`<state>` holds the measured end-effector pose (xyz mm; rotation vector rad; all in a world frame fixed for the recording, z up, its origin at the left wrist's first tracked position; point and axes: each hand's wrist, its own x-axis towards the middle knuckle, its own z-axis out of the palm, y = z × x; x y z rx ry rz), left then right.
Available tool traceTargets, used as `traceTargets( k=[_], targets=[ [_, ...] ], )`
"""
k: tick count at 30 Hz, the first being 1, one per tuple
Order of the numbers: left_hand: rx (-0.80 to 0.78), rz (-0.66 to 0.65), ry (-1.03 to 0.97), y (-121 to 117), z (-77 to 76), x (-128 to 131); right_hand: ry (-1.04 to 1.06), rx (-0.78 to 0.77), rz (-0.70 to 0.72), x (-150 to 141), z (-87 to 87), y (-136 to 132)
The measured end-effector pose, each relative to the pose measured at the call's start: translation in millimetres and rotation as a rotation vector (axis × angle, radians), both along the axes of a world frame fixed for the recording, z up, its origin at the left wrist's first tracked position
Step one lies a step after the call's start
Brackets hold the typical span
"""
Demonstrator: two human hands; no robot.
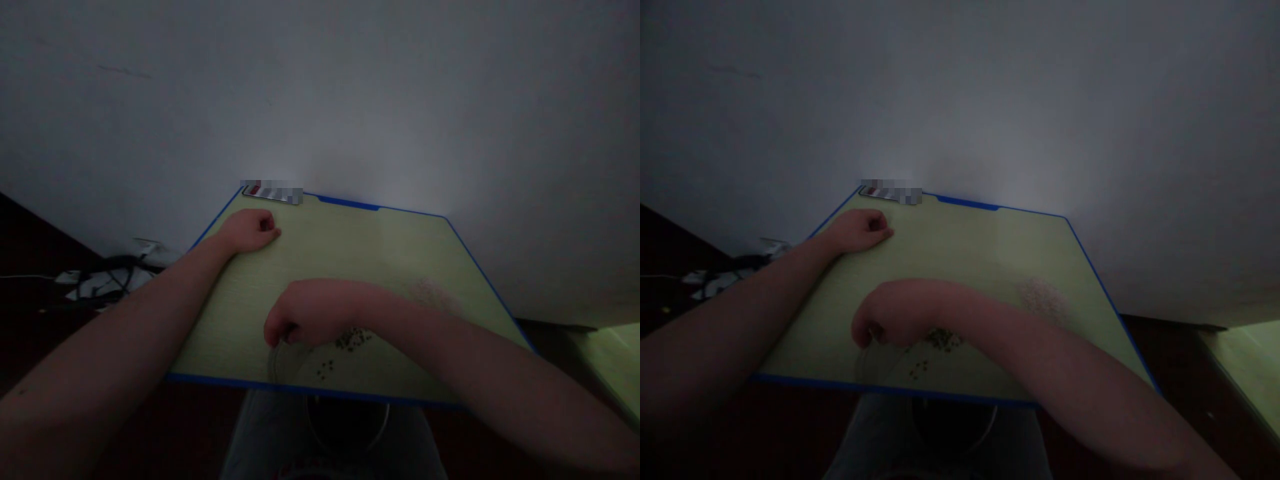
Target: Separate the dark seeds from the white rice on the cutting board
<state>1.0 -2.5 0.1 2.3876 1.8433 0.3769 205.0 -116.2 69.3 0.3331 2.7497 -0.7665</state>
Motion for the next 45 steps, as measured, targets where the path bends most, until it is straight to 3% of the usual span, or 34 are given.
traceTargets(
  k=[14, 17, 21, 24, 29, 35, 41, 45],
  targets=[
    [-0.005, -0.002, -0.004, -2.0, 2.1, 0.8, -0.036, -0.068, 0.047, 18.6, 3.5, -4.2],
    [-0.014, 0.001, -0.01, -1.9, 2.0, 1.2, 0.105, -0.037, -0.116, 38.1, 11.8, -7.4],
    [-0.003, -0.003, 0.004, -0.8, 0.9, 0.4, 0.282, 0.121, -0.559, 80.4, 16.7, -30.9],
    [0.003, -0.011, 0.007, 0.3, -0.3, -0.6, 0.28, 0.096, -0.794, 112.7, 5.1, -57.5],
    [0.006, -0.004, 0.004, 0.8, -0.8, -1.0, 0.224, 0.088, -0.918, 135.0, -24.7, -82.0],
    [-0.004, -0.003, 0.006, 0.2, 0.8, -0.7, 0.237, 0.046, -0.884, 112.4, -26.7, -68.1],
    [-0.011, -0.006, 0.01, -0.3, 2.1, -0.2, 0.157, 0.096, -0.688, 81.6, -12.8, -58.8],
    [-0.014, 0.0, 0.017, 0.0, 1.5, -0.4, 0.127, 0.098, -0.613, 76.6, -8.2, -63.2]
  ],
)
